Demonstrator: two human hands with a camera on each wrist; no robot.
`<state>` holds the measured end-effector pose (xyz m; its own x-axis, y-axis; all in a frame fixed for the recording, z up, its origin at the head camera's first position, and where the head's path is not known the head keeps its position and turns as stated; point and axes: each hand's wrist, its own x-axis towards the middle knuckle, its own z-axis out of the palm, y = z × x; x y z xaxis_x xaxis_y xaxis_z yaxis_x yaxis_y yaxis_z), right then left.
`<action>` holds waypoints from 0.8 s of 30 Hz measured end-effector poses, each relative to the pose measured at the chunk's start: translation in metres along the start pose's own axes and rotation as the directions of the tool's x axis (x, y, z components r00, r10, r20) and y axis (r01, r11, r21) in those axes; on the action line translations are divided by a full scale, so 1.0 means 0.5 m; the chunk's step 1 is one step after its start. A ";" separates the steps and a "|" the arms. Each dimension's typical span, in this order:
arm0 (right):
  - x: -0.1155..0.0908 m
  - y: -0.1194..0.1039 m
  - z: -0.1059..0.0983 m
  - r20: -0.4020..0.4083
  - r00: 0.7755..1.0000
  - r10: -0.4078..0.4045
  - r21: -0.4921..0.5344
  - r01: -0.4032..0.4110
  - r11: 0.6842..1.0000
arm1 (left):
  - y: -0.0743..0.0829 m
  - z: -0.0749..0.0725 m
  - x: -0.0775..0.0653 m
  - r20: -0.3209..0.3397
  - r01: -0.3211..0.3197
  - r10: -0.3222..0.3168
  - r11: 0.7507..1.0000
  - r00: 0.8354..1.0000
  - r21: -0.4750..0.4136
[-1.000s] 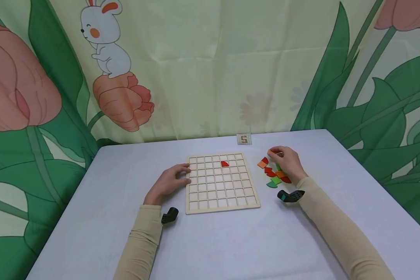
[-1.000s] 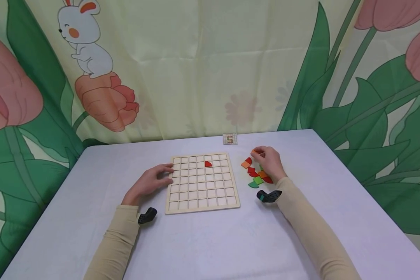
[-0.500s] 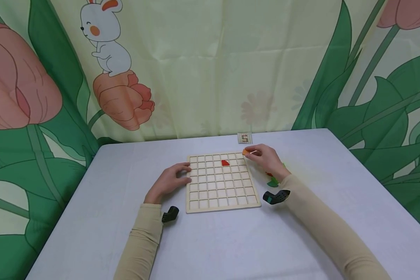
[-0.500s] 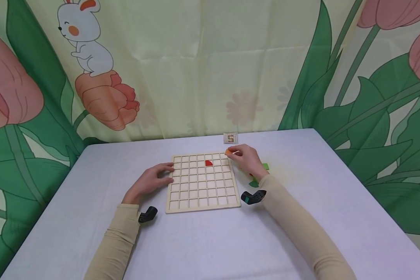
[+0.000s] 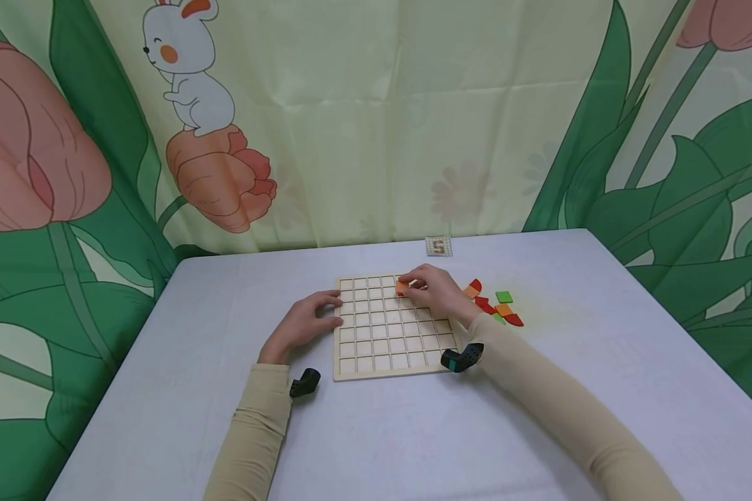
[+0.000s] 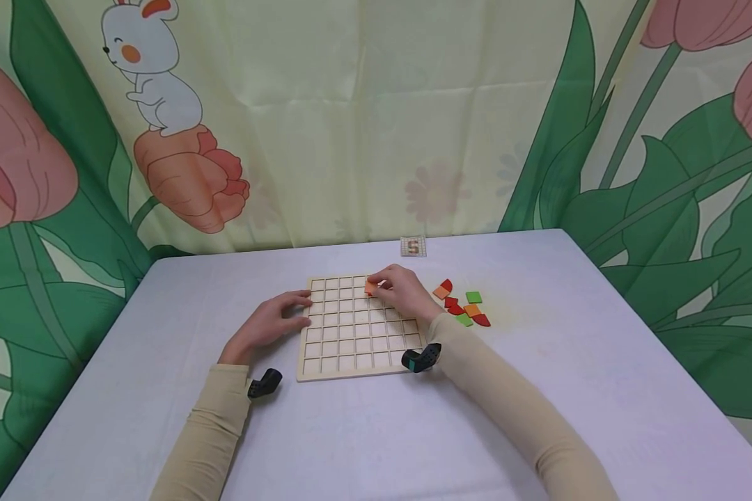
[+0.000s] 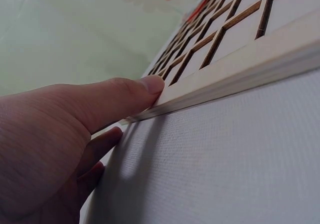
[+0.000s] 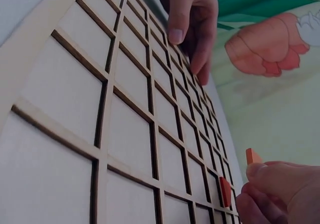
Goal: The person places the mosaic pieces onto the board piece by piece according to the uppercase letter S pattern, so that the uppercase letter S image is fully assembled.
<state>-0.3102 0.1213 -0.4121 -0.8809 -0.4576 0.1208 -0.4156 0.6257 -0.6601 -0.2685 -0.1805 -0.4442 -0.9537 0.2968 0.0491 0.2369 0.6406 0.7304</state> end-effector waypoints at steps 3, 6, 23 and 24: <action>0.009 -0.003 0.009 0.008 1.000 -0.026 -0.004 0.026 1.000 | 0.001 -0.001 0.000 0.000 -0.001 0.001 1.000 1.000 -0.005; 0.017 -0.004 0.015 0.018 0.999 -0.039 -0.011 0.039 0.999 | 0.002 -0.002 -0.001 0.003 -0.005 0.005 1.000 1.000 -0.010; 0.037 -0.010 0.042 0.045 0.994 -0.103 -0.153 0.108 0.982 | -0.003 -0.001 0.000 -0.001 -0.008 0.008 1.000 1.000 -0.001; 0.038 -0.011 0.043 0.045 0.994 -0.103 -0.156 0.108 0.982 | -0.003 -0.001 0.000 0.000 -0.009 0.009 1.000 1.000 0.000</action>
<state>-0.3198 0.0957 -0.4222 -0.8225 -0.5474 0.1543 -0.5388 0.6631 -0.5196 -0.2689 -0.1817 -0.4448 -0.9515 0.3025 0.0555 0.2455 0.6382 0.7297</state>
